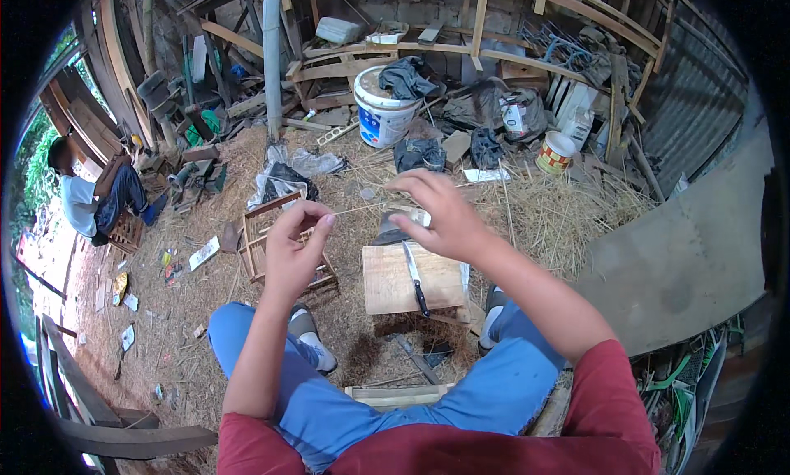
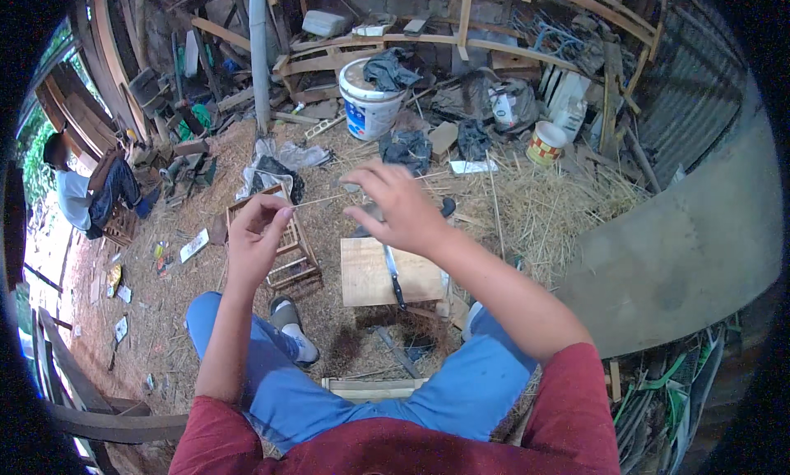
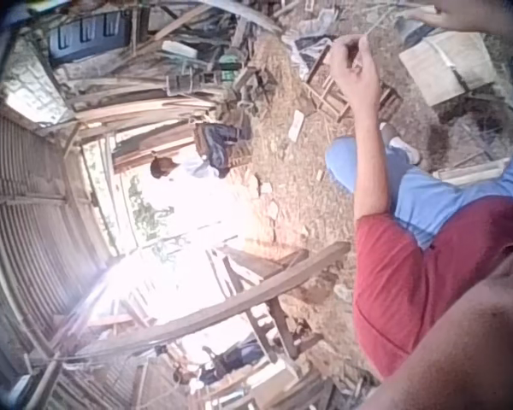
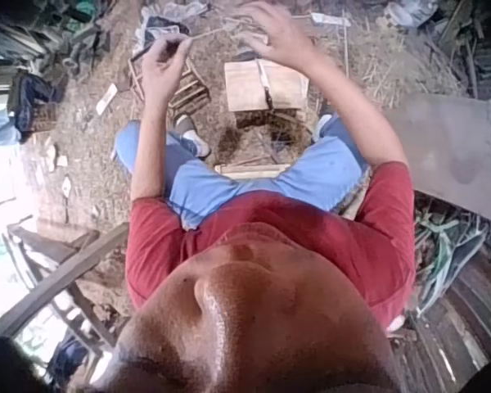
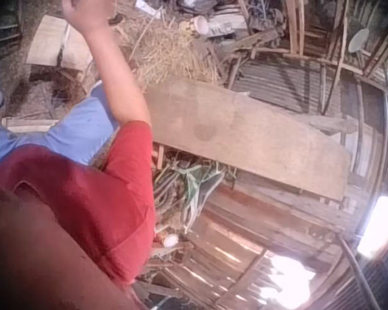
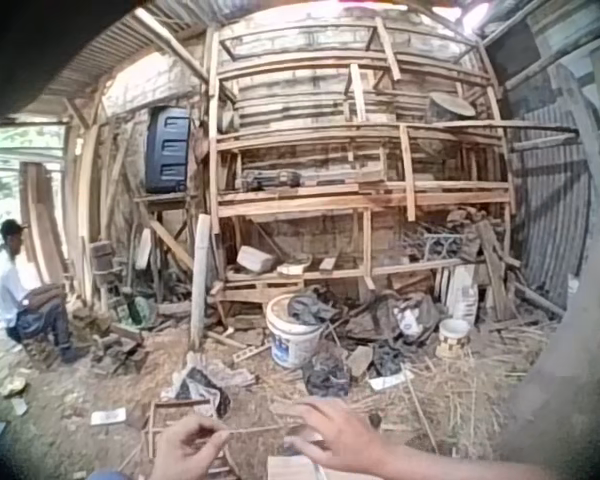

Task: The person carves a wooden block with a knife and then threads wire through the frame of a small wooden birdcage.

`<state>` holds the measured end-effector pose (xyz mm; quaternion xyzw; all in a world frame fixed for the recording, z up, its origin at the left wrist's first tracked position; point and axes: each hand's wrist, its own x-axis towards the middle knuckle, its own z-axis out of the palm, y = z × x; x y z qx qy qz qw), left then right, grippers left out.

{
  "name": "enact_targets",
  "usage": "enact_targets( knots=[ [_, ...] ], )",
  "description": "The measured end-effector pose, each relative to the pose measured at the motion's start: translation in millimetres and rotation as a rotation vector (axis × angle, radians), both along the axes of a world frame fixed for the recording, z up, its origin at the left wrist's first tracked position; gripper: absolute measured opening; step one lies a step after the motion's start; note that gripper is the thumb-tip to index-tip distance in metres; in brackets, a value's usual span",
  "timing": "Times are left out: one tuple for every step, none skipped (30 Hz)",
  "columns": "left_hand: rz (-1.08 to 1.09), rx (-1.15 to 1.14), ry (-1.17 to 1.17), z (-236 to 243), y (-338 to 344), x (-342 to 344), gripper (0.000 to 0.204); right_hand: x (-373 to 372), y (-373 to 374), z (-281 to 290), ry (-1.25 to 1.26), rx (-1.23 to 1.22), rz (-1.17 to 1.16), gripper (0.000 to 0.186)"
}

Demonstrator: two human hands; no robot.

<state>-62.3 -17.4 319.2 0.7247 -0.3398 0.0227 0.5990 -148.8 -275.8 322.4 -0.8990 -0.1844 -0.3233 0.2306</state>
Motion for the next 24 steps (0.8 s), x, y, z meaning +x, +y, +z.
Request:
enact_targets(
  knots=[
    [0.000, 0.005, -0.002, 1, -4, -1, 0.005, 3, 2, -4, 0.099, 0.148, 0.081, 0.041],
    [0.005, -0.027, 0.012, 1, -8, -2, 0.004, 6, 1, -6, 0.100, 0.226, 0.127, 0.033],
    [0.008, -0.061, 0.027, 2, -11, -2, 0.004, 7, 0, -6, 0.099, 0.230, 0.126, 0.033],
    [0.005, -0.063, 0.030, 3, -16, -2, 0.004, 6, -3, -5, 0.185, 0.320, 0.112, 0.027],
    [-0.004, -0.119, 0.041, 4, -21, -1, 0.004, 4, -6, -5, 0.270, 0.408, 0.096, 0.020],
    [-0.015, -0.177, 0.053, 6, -24, 0, 0.004, 4, -5, -6, 0.273, 0.404, 0.089, 0.020],
    [-0.047, -0.174, 0.056, 10, -25, -1, 0.008, 4, 1, -6, 0.317, 0.551, 0.084, 0.017],
    [-0.074, -0.244, 0.083, 10, -30, 0, 0.009, 5, 6, -8, 0.359, 0.700, 0.065, 0.013],
    [-0.101, -0.314, 0.110, 8, -36, 0, 0.011, 5, 14, -9, 0.321, 0.789, 0.085, 0.011],
    [-0.106, -0.301, 0.103, 6, -40, 2, 0.015, 6, 20, -9, 0.318, 0.850, 0.104, 0.011],
    [-0.113, -0.305, 0.102, 4, -41, 5, 0.015, 7, 25, -9, 0.318, 0.918, 0.137, 0.011],
    [-0.122, -0.276, 0.071, 3, -43, 7, 0.018, 5, 27, -7, 0.313, 0.914, 0.132, 0.011],
    [-0.129, -0.247, 0.042, 3, -47, 9, 0.020, 2, 28, -3, 0.317, 0.936, 0.110, 0.011],
    [-0.127, -0.256, 0.018, 4, -50, 9, 0.020, 0, 27, -1, 0.323, 0.957, 0.088, 0.011],
    [-0.130, -0.259, 0.017, 6, -53, 10, 0.020, 0, 24, -1, 0.320, 0.955, 0.085, 0.011],
    [-0.120, -0.237, -0.095, 7, -55, 11, 0.017, 1, 21, -1, 0.320, 0.946, 0.072, 0.011],
    [-0.109, -0.217, -0.206, 8, -56, 13, 0.014, 1, 19, -1, 0.321, 0.937, 0.059, 0.011],
    [-0.112, -0.223, -0.203, 9, -58, 13, 0.014, 1, 17, 0, 0.323, 0.932, 0.054, 0.011],
    [-0.112, -0.221, -0.143, 11, -59, 10, 0.012, 1, 17, 1, 0.323, 0.961, 0.098, 0.011],
    [-0.111, -0.220, -0.083, 12, -60, 8, 0.010, 1, 17, 1, 0.325, 0.989, 0.142, 0.011],
    [-0.104, -0.222, -0.080, 13, -60, 8, 0.010, 0, 17, 2, 0.331, 0.986, 0.145, 0.011],
    [-0.127, -0.207, -0.074, 15, -59, 8, 0.013, -1, 19, 4, 0.350, 1.008, 0.152, 0.011],
    [-0.149, -0.192, -0.069, 16, -57, 7, 0.015, -2, 21, 6, 0.370, 1.030, 0.159, 0.012],
    [-0.138, -0.247, -0.019, 16, -56, 5, 0.013, -4, 24, 9, 0.376, 1.026, 0.168, 0.012]
  ],
)
